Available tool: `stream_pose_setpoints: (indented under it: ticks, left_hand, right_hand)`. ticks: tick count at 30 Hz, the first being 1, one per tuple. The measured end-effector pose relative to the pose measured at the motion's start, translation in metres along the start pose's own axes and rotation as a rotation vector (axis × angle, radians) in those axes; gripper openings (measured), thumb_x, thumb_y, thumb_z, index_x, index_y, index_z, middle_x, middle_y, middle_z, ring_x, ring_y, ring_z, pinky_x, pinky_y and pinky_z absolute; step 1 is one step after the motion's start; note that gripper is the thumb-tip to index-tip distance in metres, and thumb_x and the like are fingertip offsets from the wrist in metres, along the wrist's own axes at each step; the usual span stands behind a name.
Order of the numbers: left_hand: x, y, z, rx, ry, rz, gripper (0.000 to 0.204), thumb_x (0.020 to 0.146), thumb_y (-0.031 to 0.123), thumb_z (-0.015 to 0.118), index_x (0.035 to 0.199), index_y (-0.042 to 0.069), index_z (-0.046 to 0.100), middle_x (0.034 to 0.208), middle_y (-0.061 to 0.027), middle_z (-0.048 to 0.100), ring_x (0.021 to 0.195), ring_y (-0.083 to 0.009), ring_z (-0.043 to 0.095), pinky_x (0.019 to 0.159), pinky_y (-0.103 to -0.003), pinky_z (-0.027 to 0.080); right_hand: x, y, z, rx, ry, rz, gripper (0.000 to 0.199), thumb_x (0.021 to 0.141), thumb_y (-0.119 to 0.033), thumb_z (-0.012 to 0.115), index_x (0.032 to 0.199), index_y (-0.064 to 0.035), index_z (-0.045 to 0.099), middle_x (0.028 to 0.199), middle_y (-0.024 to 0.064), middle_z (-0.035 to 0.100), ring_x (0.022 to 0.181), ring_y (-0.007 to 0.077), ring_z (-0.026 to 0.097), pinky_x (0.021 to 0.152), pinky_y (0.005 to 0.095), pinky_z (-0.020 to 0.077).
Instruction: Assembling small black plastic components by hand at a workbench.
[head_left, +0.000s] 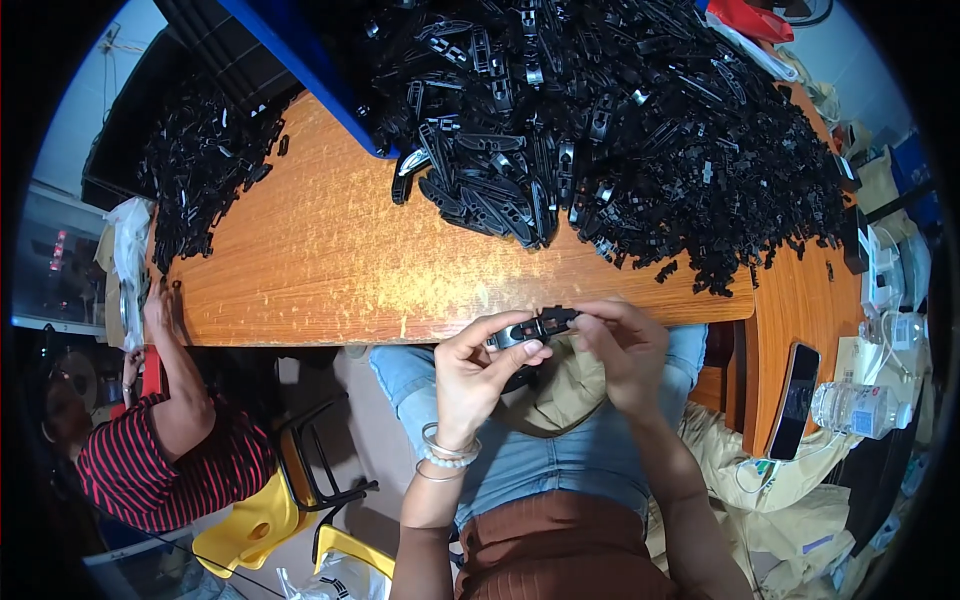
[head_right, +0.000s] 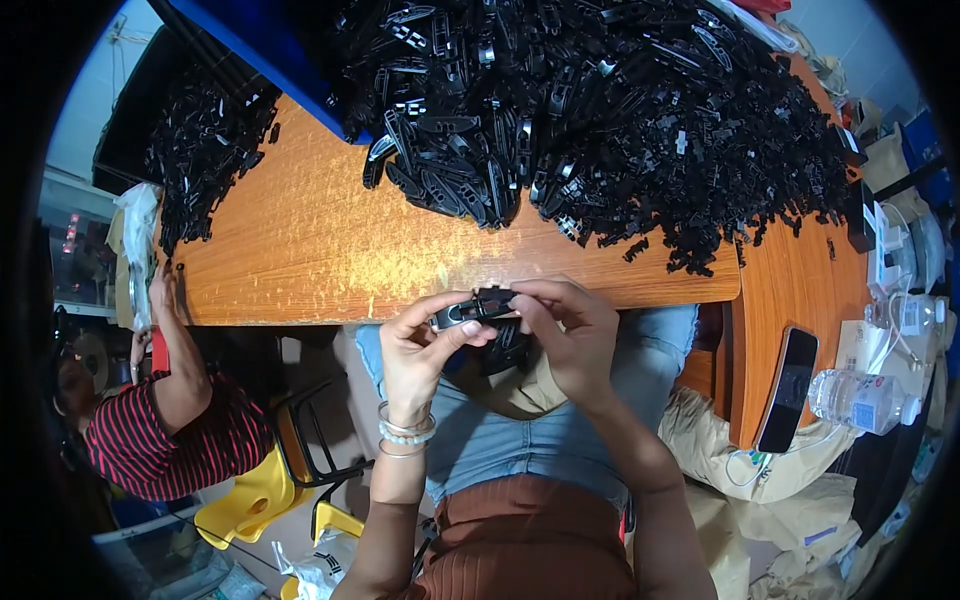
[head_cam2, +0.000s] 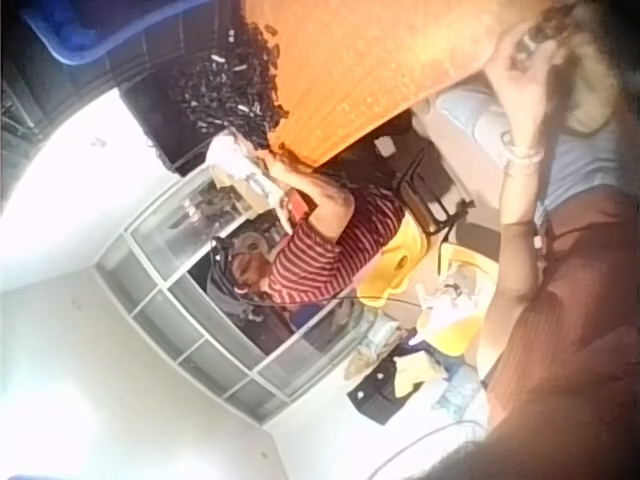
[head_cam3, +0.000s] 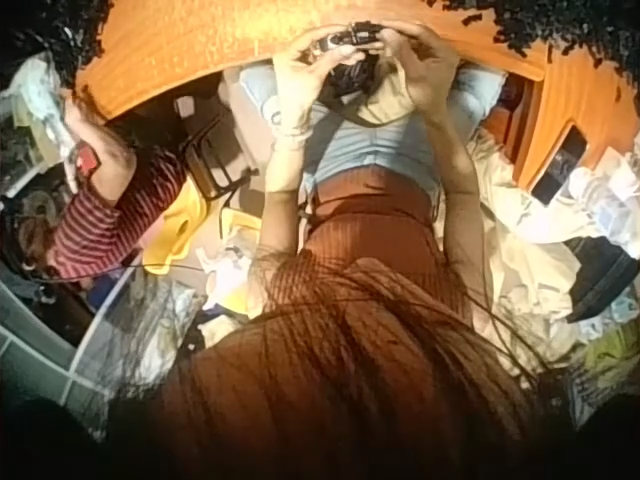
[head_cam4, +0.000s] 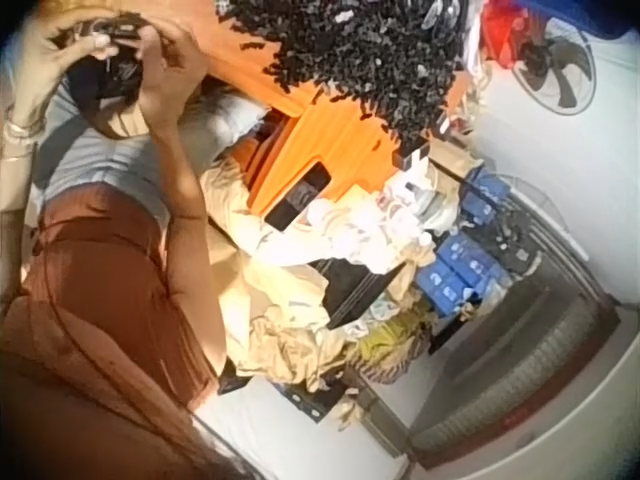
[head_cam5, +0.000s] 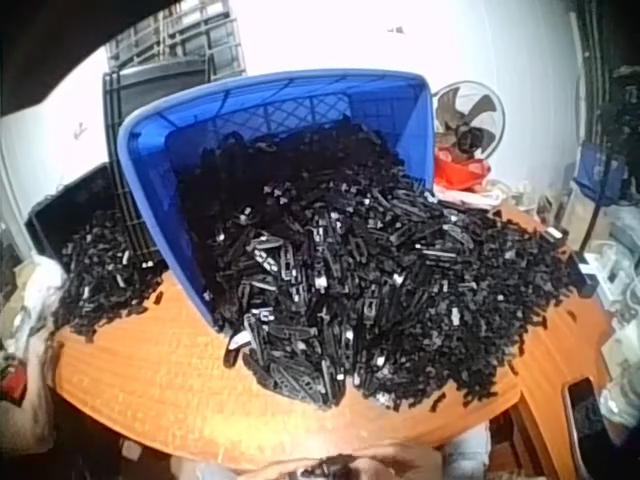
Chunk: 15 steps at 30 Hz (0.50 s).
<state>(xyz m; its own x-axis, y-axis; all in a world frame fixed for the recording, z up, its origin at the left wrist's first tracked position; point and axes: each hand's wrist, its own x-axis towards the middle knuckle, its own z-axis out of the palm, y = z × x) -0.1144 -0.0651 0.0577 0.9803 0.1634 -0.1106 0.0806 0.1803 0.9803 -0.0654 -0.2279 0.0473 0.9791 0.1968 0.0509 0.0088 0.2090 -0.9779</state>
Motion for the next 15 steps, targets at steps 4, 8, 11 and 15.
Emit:
stream_pose_setpoints:
  ticks: [4, 8, 11, 15]
  left_hand:
    - [-0.004, -0.004, 0.017, -0.247, 0.045, -0.008, 0.031, 0.083, -0.005, 0.064, 0.114, -0.005, 0.059, 0.088, -0.0111, 0.068, 0.080, -0.0133, 0.064, 0.074, -0.025, 0.053]
    - [-0.004, 0.002, 0.026, -0.381, 0.139, 0.009, 0.033, 0.080, -0.009, 0.065, 0.111, -0.001, 0.061, 0.083, -0.0061, 0.066, 0.077, -0.0115, 0.062, 0.072, -0.023, 0.050]
    - [-0.005, -0.005, 0.010, 0.155, -0.019, -0.049, 0.030, 0.078, -0.005, 0.070, 0.107, -0.004, 0.059, 0.089, -0.0081, 0.068, 0.074, -0.0141, 0.067, 0.067, -0.021, 0.054]
    - [-0.004, -0.005, 0.007, 0.083, -0.069, -0.038, 0.027, 0.079, -0.007, 0.067, 0.106, -0.006, 0.059, 0.091, -0.0135, 0.068, 0.079, -0.0180, 0.068, 0.069, -0.023, 0.056]
  right_hand:
    - [-0.006, 0.001, 0.006, 0.043, 0.054, 0.021, 0.013, 0.083, 0.002, 0.062, 0.095, 0.0024, 0.066, 0.088, 0.0081, 0.066, 0.075, 0.0095, 0.062, 0.068, 0.0206, 0.0480]
    - [-0.005, 0.001, 0.002, -0.097, -0.057, -0.118, 0.012, 0.083, 0.002, 0.061, 0.095, 0.0023, 0.065, 0.091, 0.0093, 0.066, 0.080, 0.0137, 0.062, 0.073, 0.0250, 0.0478]
    - [-0.005, 0.000, -0.001, -0.179, -0.105, -0.231, 0.010, 0.082, 0.003, 0.060, 0.091, 0.0025, 0.064, 0.092, 0.0102, 0.064, 0.086, 0.0176, 0.062, 0.078, 0.0279, 0.0472]
    - [-0.004, 0.000, -0.004, -0.250, -0.134, -0.236, 0.008, 0.081, 0.002, 0.060, 0.089, 0.0026, 0.063, 0.093, 0.0109, 0.063, 0.088, 0.0200, 0.061, 0.079, 0.0291, 0.0467]
